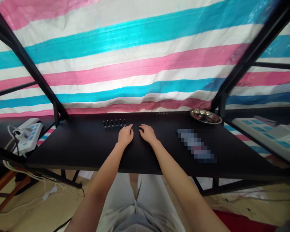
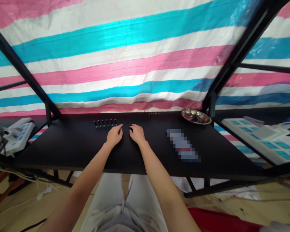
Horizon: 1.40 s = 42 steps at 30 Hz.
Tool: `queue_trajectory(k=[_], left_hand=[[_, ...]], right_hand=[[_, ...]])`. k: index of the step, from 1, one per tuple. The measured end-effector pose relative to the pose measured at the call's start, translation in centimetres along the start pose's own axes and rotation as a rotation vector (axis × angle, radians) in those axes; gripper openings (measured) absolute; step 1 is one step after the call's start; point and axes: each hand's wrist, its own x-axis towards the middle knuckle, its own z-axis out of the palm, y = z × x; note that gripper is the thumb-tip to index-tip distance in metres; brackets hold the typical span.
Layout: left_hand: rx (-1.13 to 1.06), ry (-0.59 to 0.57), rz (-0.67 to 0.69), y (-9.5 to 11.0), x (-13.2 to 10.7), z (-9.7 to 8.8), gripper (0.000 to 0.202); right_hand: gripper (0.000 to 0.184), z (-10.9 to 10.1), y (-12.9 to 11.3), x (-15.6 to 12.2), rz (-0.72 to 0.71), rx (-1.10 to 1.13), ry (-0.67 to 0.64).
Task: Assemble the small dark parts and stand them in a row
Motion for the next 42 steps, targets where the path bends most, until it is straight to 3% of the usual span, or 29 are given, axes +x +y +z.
queue_trajectory(k=[4, 8, 13, 18, 21, 25, 28, 35, 42], left_hand=[[0.105, 0.100, -0.217, 0.2, 0.7, -0.7, 0.057], [0.192, 0.055, -0.250, 0.2, 1.7, -0.7, 0.060], [0.170, 0.032, -0.263, -0.2, 2.4, -0.3, 0.051], [-0.066, 0.179, -0.249, -1.5, 2.4, -0.1, 0.027], [-0.374, 0.235, -0.286, -1.8, 2.2, 0.2, 0.018], [-0.899, 0.199, -0.343, -0.8, 1.6, 0.2, 0.021], [-1.093, 0.145, -0.341, 0.2, 1.2, -0.1, 0.029], [-1.134, -0.014, -0.250, 0.7, 0.8, -0.1, 0.038], [-1.034, -0.045, -0.216, 0.7, 0.6, -0.3, 0.035]], right_hand=[[0.027, -0.3, -0.3, 0.0, -0.034, 0.004, 0.020], [0.026, -0.5, -0.5, 0.1, -0.072, -0.004, 0.042], [0.024, -0.5, -0.6, 0.1, -0.076, -0.008, 0.058], [0.023, -0.2, -0.4, 0.2, -0.074, 0.044, 0.077], [0.024, 0.1, -0.3, 0.3, -0.054, 0.139, 0.126], [0.030, 0.1, -0.7, 0.4, 0.049, 0.427, 0.204], [0.039, -0.2, -1.4, 0.2, 0.118, 0.737, 0.169], [0.038, -0.5, -2.7, 0.0, 0.198, 1.168, 0.131], [0.037, -0.4, -2.4, 0.1, 0.209, 1.253, 0.108]])
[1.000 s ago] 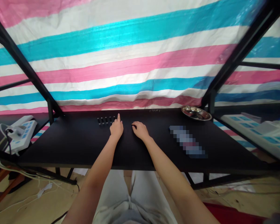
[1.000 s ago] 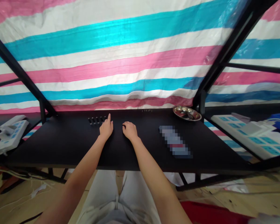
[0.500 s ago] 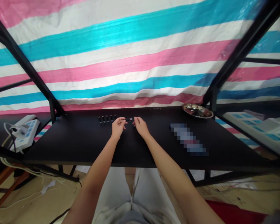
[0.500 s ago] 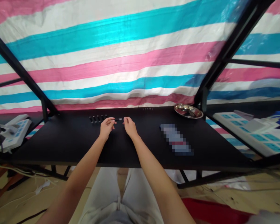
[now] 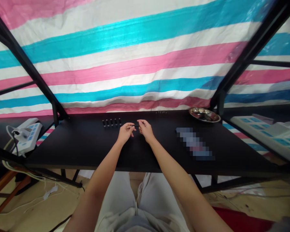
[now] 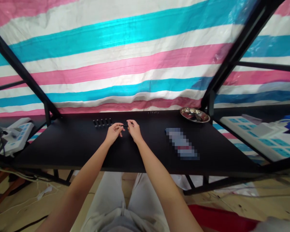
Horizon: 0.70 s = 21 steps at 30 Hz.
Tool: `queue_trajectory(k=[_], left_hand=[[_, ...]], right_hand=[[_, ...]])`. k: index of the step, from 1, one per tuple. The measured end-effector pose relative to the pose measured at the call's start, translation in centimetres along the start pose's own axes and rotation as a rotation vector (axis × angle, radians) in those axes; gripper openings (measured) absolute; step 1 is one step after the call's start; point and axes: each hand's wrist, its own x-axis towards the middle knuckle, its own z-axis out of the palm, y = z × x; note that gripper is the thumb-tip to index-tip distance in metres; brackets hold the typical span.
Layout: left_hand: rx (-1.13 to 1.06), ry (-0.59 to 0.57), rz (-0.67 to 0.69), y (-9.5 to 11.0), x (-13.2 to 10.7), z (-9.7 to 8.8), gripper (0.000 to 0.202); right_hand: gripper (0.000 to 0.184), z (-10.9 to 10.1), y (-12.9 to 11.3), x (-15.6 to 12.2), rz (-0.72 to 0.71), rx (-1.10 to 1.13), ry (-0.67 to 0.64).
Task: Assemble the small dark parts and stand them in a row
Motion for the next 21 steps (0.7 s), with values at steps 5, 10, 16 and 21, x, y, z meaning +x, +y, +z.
queue_trajectory(k=[5, 10, 16, 21], left_hand=[[0.071, 0.032, 0.019, -0.20, -0.06, 0.19, 0.026], [0.217, 0.048, 0.089, -0.85, -0.18, 0.28, 0.020], [0.421, 0.075, 0.124, -0.57, -0.65, 0.21, 0.025], [0.402, 0.105, 0.092, -0.28, -0.82, 0.34, 0.041]], right_hand=[[0.038, 0.14, -0.23, -0.19, -0.015, 0.017, -0.020], [0.037, 0.34, -0.34, -0.29, -0.020, 0.030, -0.033], [0.034, 0.59, -0.29, -0.41, -0.020, 0.037, -0.040], [0.033, 0.79, -0.32, -0.60, -0.030, 0.027, -0.040]])
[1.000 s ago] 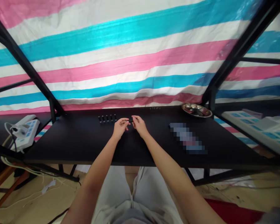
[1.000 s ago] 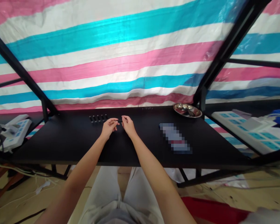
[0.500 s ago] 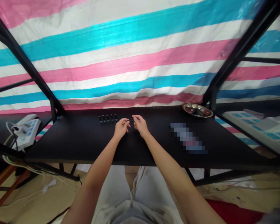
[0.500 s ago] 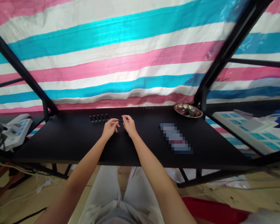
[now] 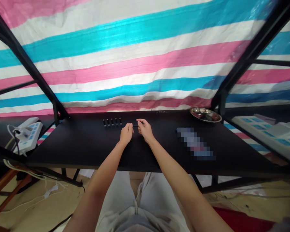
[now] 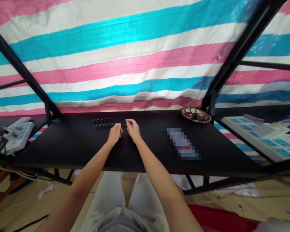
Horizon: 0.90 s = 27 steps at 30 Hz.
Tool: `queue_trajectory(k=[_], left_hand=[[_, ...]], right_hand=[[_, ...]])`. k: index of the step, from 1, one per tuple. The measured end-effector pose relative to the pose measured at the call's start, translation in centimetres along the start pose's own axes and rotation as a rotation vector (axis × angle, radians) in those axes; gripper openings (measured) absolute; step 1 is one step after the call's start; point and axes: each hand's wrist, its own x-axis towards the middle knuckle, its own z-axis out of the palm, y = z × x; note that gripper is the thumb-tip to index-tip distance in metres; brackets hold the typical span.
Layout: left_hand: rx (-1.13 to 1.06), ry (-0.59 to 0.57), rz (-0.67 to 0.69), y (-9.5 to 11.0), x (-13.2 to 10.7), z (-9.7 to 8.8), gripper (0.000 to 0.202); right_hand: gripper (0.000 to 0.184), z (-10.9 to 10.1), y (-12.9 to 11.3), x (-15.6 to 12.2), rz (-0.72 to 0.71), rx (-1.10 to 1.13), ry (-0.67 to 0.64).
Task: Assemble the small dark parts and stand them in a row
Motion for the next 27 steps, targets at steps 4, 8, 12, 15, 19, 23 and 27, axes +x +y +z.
queue_trajectory(k=[4, 8, 12, 15, 19, 23, 27], left_hand=[[-0.143, -0.004, -0.079, -0.1, 0.3, 0.1, 0.045], [-0.278, -0.006, -0.158, -0.3, 0.6, 0.3, 0.046], [-0.364, -0.009, -0.247, -0.3, 0.7, 0.2, 0.046], [-0.408, 0.011, -0.303, -0.2, 0.9, 0.0, 0.046], [-0.444, 0.078, -0.317, -0.5, 1.3, -0.1, 0.043], [-0.460, 0.134, -0.284, -1.0, 1.5, -0.1, 0.035], [-0.452, 0.172, -0.244, -1.1, 1.5, -0.3, 0.029]], right_hand=[[0.034, 0.0, 0.1, 0.0, -0.015, -0.020, -0.016], [0.034, 0.1, 0.3, 0.0, -0.028, -0.051, -0.011], [0.035, 0.0, 0.4, 0.0, -0.049, -0.085, -0.005], [0.035, -0.1, 0.6, 0.2, -0.073, -0.113, 0.008], [0.033, -0.5, 1.0, 0.6, -0.133, -0.194, 0.036], [0.030, -1.0, 1.0, 0.6, -0.216, -0.397, -0.028], [0.026, -1.3, 0.7, 0.0, -0.376, -0.754, -0.127]])
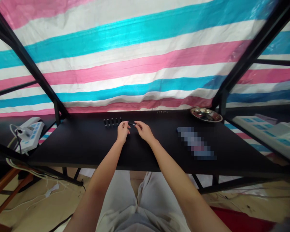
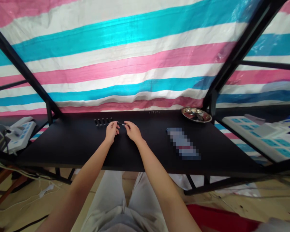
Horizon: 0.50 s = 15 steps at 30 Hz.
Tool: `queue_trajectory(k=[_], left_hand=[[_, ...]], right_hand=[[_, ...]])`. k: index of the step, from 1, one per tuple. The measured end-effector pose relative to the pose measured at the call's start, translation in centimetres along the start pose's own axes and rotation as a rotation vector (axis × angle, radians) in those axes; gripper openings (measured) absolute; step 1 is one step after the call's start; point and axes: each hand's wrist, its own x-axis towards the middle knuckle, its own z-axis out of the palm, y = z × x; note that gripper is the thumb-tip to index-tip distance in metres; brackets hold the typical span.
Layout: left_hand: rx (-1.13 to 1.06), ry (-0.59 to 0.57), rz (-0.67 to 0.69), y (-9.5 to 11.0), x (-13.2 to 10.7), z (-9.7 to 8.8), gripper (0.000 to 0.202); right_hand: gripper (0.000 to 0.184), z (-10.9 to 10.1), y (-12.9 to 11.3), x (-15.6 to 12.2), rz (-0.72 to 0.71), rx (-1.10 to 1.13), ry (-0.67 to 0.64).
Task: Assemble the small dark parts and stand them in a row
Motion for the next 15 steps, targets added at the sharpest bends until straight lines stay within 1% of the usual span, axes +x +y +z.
queue_trajectory(k=[2, 3, 6, 9, 10, 12, 15], left_hand=[[0.008, 0.003, 0.016, 0.10, -0.06, -0.02, 0.029], [0.013, 0.001, 0.023, 0.17, -0.11, -0.02, 0.029], [0.026, 0.002, 0.057, 0.33, -0.23, 0.03, 0.028], [0.048, 0.026, 0.094, 0.36, -0.23, 0.00, 0.027], [0.054, 0.039, 0.097, 0.34, -0.20, -0.02, 0.027], [0.059, 0.060, 0.097, 0.28, -0.14, -0.07, 0.027], [0.051, 0.052, 0.113, 0.28, -0.17, -0.09, 0.027]], right_hand=[[0.024, -0.16, -0.17, -0.16, -0.050, -0.163, -0.060], [0.023, -0.22, -0.23, -0.22, -0.051, -0.226, -0.086], [0.019, -0.41, -0.29, -0.32, 0.002, -0.381, -0.121], [0.015, -0.65, -0.15, -0.32, 0.079, -0.500, -0.083], [0.015, -0.72, -0.08, -0.29, 0.102, -0.507, -0.050], [0.016, -0.78, 0.06, -0.16, 0.132, -0.443, 0.032], [0.019, -0.57, 0.18, 0.05, 0.118, -0.224, 0.102]])
